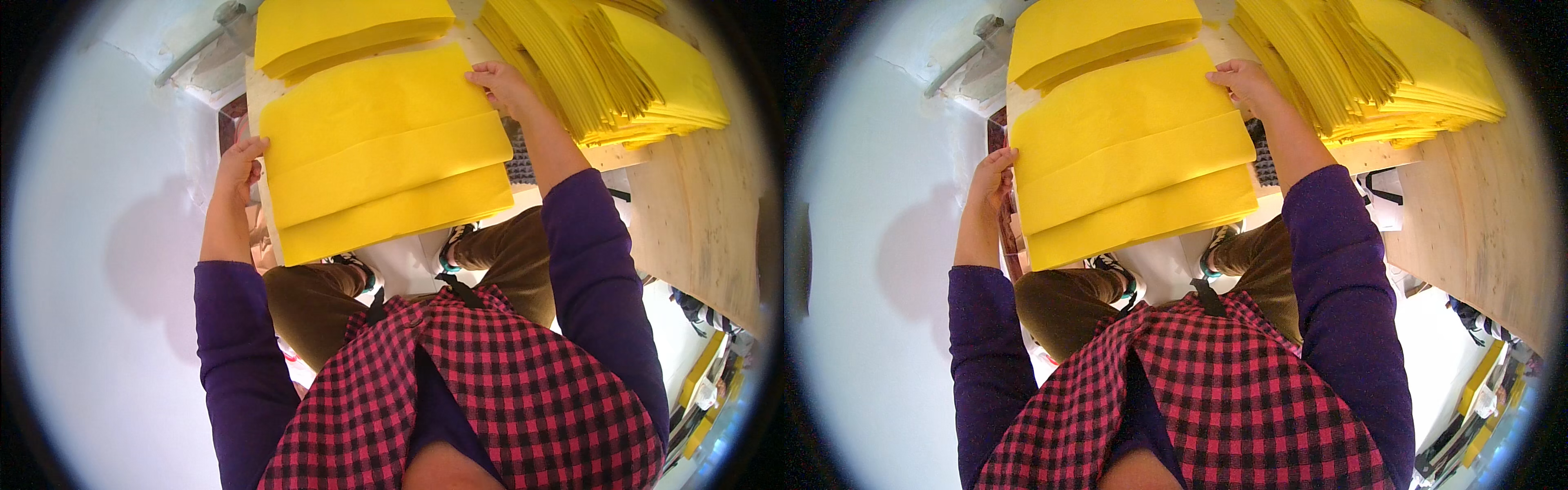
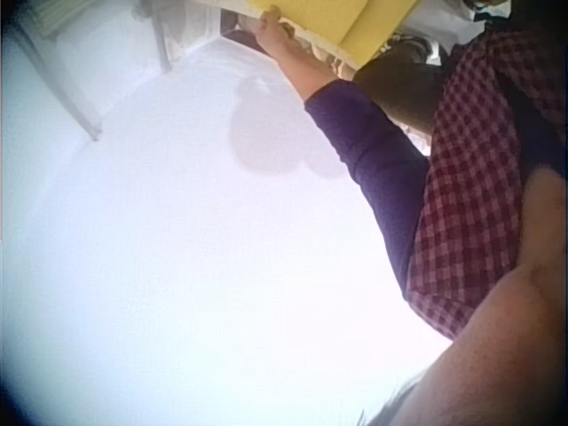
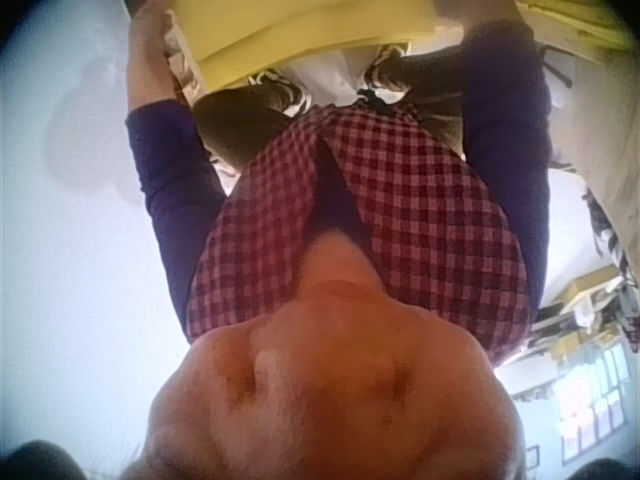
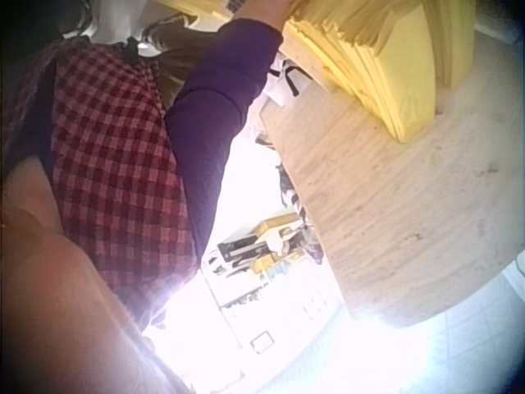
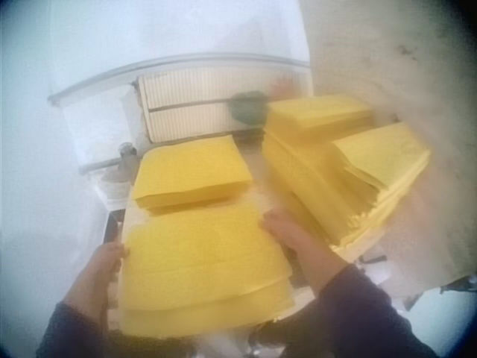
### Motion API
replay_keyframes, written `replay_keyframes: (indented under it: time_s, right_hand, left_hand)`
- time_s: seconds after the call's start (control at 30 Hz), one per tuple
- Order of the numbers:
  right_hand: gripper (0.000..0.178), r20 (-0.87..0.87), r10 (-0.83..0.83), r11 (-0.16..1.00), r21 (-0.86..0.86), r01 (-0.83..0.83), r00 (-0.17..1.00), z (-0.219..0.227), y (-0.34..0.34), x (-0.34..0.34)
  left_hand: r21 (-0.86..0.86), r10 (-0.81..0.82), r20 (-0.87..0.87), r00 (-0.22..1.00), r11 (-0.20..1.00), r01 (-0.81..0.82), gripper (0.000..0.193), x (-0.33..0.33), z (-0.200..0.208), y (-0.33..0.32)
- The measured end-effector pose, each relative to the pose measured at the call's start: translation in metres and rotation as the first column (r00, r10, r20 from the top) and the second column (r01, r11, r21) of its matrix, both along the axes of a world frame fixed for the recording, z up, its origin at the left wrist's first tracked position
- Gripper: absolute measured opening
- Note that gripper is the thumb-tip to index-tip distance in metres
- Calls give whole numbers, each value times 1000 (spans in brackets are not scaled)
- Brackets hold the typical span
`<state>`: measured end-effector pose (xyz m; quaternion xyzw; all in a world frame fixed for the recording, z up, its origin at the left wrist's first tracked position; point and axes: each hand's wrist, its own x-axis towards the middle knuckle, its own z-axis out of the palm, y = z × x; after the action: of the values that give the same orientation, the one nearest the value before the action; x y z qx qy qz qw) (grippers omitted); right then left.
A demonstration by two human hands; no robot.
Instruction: The person folds yellow fabric sheets on a table, aligning edges and pressing creases. The folded pieces are stacked on the table.
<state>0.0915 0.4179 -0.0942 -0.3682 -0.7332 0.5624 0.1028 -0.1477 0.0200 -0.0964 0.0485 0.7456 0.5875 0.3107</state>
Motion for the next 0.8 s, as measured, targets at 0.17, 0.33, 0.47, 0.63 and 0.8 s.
replay_keyframes:
  time_s: [0.17, 0.33, 0.47, 0.63, 0.8]
  right_hand:
    - [31, 0, 22, 1000, -17, -22, 1000, -1, 3, -9]
    - [29, -84, -13, 1000, -12, 12, 996, -8, 4, -7]
    - [30, -44, -6, 999, -32, 4, 999, -6, 7, -5]
    - [27, -35, 2, 1000, -23, -3, 999, -2, 5, -9]
    - [24, 0, 110, 991, -72, -109, 994, 2, 12, -16]
  left_hand:
    - [-39, -109, -42, 993, 993, 108, 16, -9, 0, 1]
    - [-76, -68, -55, 996, 995, 63, 15, -12, -6, 2]
    - [-49, -30, -14, 999, 998, 30, 11, -10, -4, 4]
    - [-65, -104, -29, 994, 993, 102, 9, -16, -1, 6]
    - [-108, -121, -52, 991, 987, 115, 7, -24, -2, 9]
